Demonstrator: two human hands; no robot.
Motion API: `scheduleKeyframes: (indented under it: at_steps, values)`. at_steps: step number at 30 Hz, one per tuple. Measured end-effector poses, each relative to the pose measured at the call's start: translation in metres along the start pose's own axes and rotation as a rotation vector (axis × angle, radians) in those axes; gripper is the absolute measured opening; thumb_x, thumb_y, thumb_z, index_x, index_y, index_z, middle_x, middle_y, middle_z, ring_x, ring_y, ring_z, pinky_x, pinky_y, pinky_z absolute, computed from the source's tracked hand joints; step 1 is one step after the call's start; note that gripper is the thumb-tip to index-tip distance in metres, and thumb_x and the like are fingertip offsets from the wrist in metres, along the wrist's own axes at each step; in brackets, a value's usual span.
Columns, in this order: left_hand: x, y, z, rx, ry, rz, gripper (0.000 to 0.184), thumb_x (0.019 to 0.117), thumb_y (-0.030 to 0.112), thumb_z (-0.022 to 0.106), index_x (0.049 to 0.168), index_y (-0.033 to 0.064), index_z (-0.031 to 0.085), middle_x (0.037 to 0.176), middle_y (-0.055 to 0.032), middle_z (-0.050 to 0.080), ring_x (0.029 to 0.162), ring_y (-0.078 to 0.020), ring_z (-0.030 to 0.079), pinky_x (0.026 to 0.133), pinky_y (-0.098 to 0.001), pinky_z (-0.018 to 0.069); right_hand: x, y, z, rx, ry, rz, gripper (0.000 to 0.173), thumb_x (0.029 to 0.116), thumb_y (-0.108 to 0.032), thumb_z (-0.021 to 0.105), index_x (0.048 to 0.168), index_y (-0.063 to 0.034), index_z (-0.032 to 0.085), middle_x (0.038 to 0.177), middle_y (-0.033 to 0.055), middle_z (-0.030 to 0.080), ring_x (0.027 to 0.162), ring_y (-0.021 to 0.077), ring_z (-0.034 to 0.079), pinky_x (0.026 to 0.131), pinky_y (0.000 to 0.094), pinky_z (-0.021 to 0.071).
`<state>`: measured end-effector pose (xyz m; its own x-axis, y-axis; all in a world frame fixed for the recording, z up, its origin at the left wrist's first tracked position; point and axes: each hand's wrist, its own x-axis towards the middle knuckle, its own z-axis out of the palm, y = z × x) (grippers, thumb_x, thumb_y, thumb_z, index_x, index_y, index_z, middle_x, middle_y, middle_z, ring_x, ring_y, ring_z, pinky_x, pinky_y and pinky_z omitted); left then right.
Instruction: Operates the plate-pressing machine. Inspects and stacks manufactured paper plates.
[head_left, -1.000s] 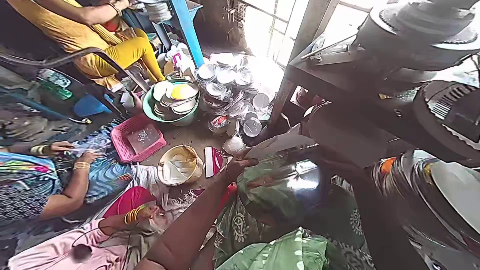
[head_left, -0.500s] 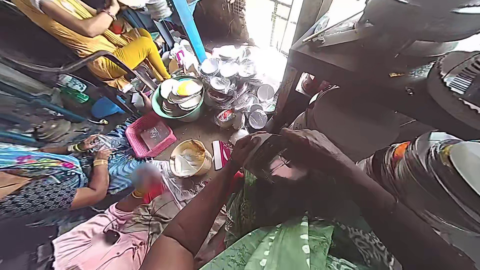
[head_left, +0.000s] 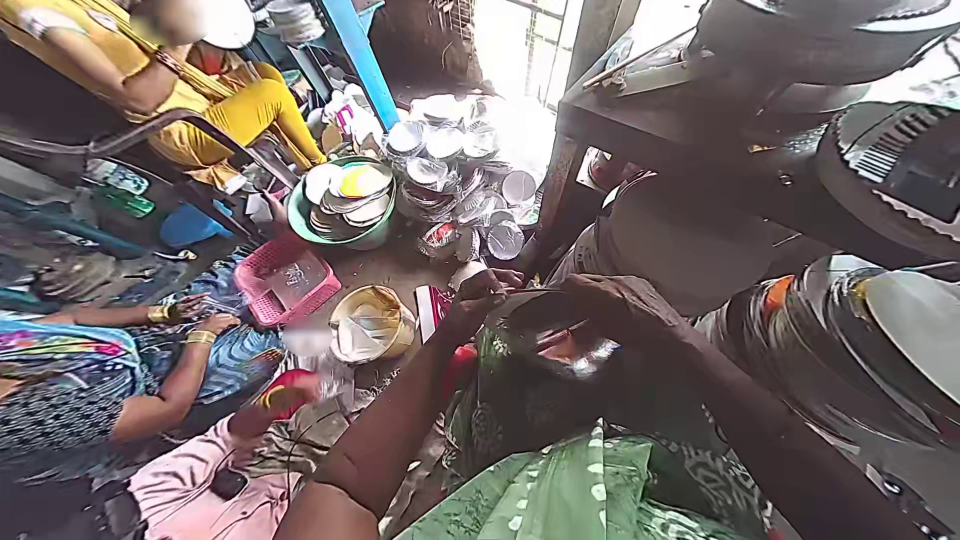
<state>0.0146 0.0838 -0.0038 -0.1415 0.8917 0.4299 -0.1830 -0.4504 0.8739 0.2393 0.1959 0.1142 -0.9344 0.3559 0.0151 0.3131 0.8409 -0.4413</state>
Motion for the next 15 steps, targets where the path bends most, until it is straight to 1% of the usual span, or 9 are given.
scheduleKeyframes:
  at_steps: [2,4,6,10,11,12,13,14,15]
  values:
    - [-0.004,0.006,0.000,0.074,-0.045,-0.015,0.016,0.0997,0.036,0.057,0.100,0.0309,0.072,0.117,0.0146,0.069,0.120,-0.0050,0.059,0.106,-0.0313,0.0457,0.001,-0.006,-0.001,0.007,-0.044,0.046,0.023,0.1029,-0.012,0.051,0.116,-0.0032,0.067,0.100,0.0218,0.071,0.090,0.0441,0.070,0.073,0.0647,0.0521]
    - [-0.001,0.005,0.008,0.109,-0.010,0.007,0.019,0.1004,0.042,0.056,0.102,0.0328,0.073,0.115,0.0169,0.069,0.115,-0.0022,0.060,0.104,-0.0284,0.0480,0.000,-0.011,-0.011,0.016,-0.130,0.109,0.025,0.1031,-0.011,0.050,0.123,-0.0029,0.064,0.107,0.0233,0.070,0.097,0.0456,0.068,0.079,0.0661,0.0503]
    - [0.001,-0.001,0.015,0.077,0.102,0.024,0.015,0.0984,0.042,0.059,0.100,0.0361,0.073,0.108,0.0158,0.071,0.107,-0.0035,0.064,0.098,-0.0277,0.0517,-0.004,-0.011,-0.009,0.022,-0.090,0.059,0.023,0.1014,-0.008,0.052,0.120,-0.0015,0.065,0.103,0.0239,0.070,0.094,0.0457,0.069,0.075,0.0652,0.0508]
    - [0.002,-0.002,0.023,0.072,0.233,0.025,0.020,0.1053,0.032,0.049,0.102,0.0347,0.069,0.106,0.0150,0.070,0.104,-0.0041,0.065,0.096,-0.0266,0.0535,-0.009,-0.012,0.003,0.019,0.024,-0.038,0.019,0.0973,-0.002,0.055,0.113,-0.0012,0.066,0.093,0.0213,0.070,0.084,0.0424,0.070,0.068,0.0597,0.0519]
    - [0.001,0.001,0.027,-0.013,0.341,-0.021,0.025,0.1068,0.023,0.044,0.103,0.0290,0.068,0.106,0.0122,0.072,0.102,-0.0054,0.067,0.092,-0.0259,0.0553,-0.014,-0.012,-0.001,0.031,0.043,-0.028,0.019,0.0964,-0.002,0.057,0.113,-0.0014,0.066,0.094,0.0209,0.070,0.084,0.0421,0.070,0.067,0.0599,0.0519]
    - [0.002,0.007,0.028,-0.088,0.490,-0.101,0.029,0.1088,0.017,0.033,0.105,0.0216,0.061,0.104,0.0093,0.073,0.099,-0.0067,0.070,0.086,-0.0257,0.0578,-0.023,-0.011,-0.008,0.066,0.077,-0.010,0.019,0.0961,-0.003,0.059,0.113,-0.0017,0.067,0.095,0.0205,0.071,0.085,0.0415,0.070,0.069,0.0606,0.0521]
    - [0.006,0.012,0.027,-0.126,0.660,-0.191,0.030,0.1106,0.017,0.024,0.107,0.0164,0.054,0.100,0.0069,0.073,0.092,-0.0076,0.072,0.077,-0.0259,0.0606,-0.036,-0.007,-0.015,0.104,0.159,-0.005,0.018,0.0979,-0.005,0.058,0.112,-0.0024,0.069,0.096,0.0185,0.072,0.085,0.0377,0.071,0.071,0.0585,0.0542]
    - [0.011,0.015,0.019,-0.121,0.815,-0.271,0.030,0.1119,0.019,0.020,0.112,0.0123,0.049,0.097,0.0037,0.071,0.087,-0.0100,0.072,0.070,-0.0299,0.0622,-0.051,0.000,-0.021,0.154,0.279,-0.018,0.019,0.0994,-0.009,0.056,0.110,-0.0034,0.071,0.096,0.0146,0.073,0.086,0.0296,0.072,0.074,0.0520,0.0569]
    - [0.013,0.015,0.006,-0.070,0.932,-0.327,0.027,0.1121,0.017,0.020,0.119,0.0103,0.045,0.103,0.0001,0.067,0.088,-0.0129,0.070,0.070,-0.0353,0.0615,-0.065,0.010,-0.027,0.203,0.411,-0.038,0.021,0.1013,-0.012,0.055,0.109,-0.0033,0.072,0.097,0.0100,0.074,0.088,0.0190,0.072,0.079,0.0408,0.0591]
